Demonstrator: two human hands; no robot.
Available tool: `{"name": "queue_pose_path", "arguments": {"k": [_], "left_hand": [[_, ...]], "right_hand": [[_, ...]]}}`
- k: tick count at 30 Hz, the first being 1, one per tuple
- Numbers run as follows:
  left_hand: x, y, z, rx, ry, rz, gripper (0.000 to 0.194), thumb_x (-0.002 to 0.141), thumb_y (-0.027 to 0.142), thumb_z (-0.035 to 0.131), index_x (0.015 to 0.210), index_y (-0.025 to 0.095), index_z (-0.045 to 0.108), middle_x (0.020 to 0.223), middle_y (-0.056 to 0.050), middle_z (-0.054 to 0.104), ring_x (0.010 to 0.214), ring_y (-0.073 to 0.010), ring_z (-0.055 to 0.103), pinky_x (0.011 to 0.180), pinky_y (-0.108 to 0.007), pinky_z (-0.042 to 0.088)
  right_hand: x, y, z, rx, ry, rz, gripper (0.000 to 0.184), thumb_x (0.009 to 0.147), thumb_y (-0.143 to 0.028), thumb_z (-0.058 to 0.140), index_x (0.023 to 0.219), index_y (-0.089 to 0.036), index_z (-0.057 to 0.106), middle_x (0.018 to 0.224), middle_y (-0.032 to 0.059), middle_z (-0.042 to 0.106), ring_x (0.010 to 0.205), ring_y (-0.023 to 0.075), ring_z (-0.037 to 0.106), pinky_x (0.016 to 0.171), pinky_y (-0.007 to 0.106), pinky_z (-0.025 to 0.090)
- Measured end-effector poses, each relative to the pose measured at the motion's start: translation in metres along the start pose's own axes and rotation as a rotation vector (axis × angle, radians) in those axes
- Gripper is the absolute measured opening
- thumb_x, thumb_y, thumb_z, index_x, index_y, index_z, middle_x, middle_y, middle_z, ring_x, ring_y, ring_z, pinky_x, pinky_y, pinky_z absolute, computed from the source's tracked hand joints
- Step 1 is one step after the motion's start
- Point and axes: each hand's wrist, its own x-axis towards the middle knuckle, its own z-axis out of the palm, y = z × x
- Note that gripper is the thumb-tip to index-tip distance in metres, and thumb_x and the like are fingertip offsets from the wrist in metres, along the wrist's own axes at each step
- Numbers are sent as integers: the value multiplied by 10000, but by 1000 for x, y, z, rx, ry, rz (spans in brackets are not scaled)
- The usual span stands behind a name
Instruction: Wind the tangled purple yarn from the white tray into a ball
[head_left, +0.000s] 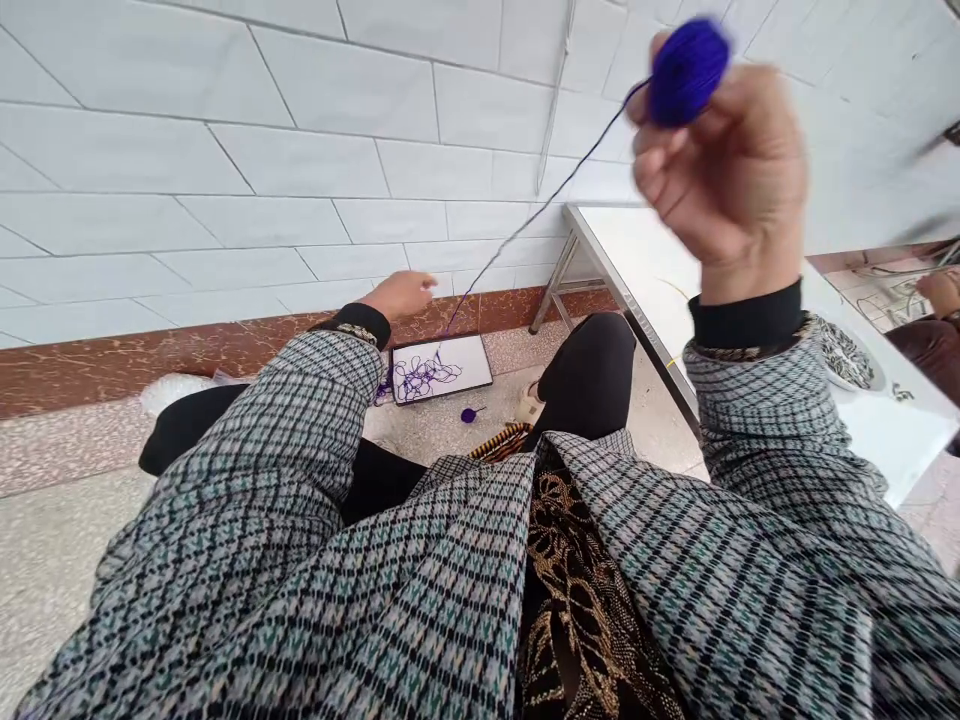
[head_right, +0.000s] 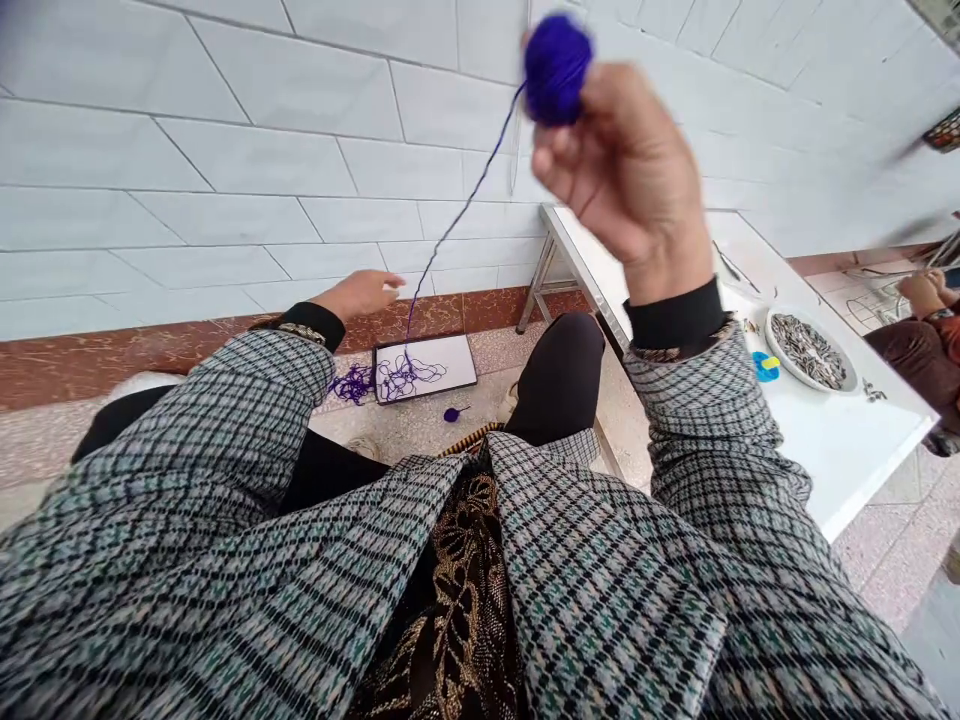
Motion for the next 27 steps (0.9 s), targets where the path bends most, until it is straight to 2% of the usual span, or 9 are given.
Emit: {"name": "queue_pose_path", "arguments": {"k": [4,6,10,14,18,21,23,25,27], "left_hand": [[-25,38,-20,-673,264,214,436,1117,138,490,1470,81,740,1316,-177,796,1132,-224,802,1109,-371,633],[-47,55,-29,-981,316,328,362,1116,131,523,1381,90,767,1200,-133,811,1106,-195,806,1132,-371,632],[-81,74,-36,-1099,274,376,286,1084,121,594,1301,143,779,997,-43,767,981,-172,802,1093,-370,660],[-87,56,-24,-1033,235,372,164,1066,168,628,1090,138,787,674,22,506,613,-113,584,866,-298,673],[-73,4,-3,-1023,-28,316,177,1082,264,607,967,169,703,667,40,366,577,-116,430,867,-344,652],[-62,-40,18,-927,-220,158,250,1054,367,640,877,195,600,705,25,389,620,-131,412,924,-361,628],[-58,-64,34,-844,-292,54,329,1007,448,681,816,205,567,702,12,392,628,-147,411,847,-342,604],[-55,-84,51,-789,-348,-15,389,947,507,723,752,210,566,669,1,383,602,-156,392,727,-336,559],[-51,-98,65,-746,-385,-65,419,902,528,754,700,215,561,624,1,356,566,-156,369,650,-340,513]], "right_hand": [[29,62,12,-17,-11,139,124,1115,-157,661,993,-163,637,794,-32,653,662,70,636,711,163,630],[43,89,13,-28,-101,179,188,1048,-204,798,1005,-181,617,854,-30,643,772,95,676,857,216,675],[57,129,20,-7,-195,265,259,972,-217,858,1014,-193,604,909,-7,646,902,132,681,1025,302,665],[71,145,16,68,-178,267,220,1003,-217,813,985,-198,595,930,3,663,876,106,662,1000,255,665],[103,120,-13,183,-52,153,345,1037,-307,834,875,-204,547,880,-13,649,809,55,596,829,122,629],[114,69,-34,507,127,104,571,1234,-366,355,761,-159,598,814,-15,582,822,8,537,698,43,502],[106,31,-43,957,140,-6,482,1160,-350,507,725,-178,621,851,-17,591,800,10,535,742,-1,502],[91,0,-49,1436,48,58,322,1013,-140,660,693,-171,656,1082,-55,720,862,-30,593,875,6,515],[77,-20,-55,1828,-126,162,378,891,15,651,562,-136,543,1305,-134,773,1031,-64,707,794,-41,432]]}}
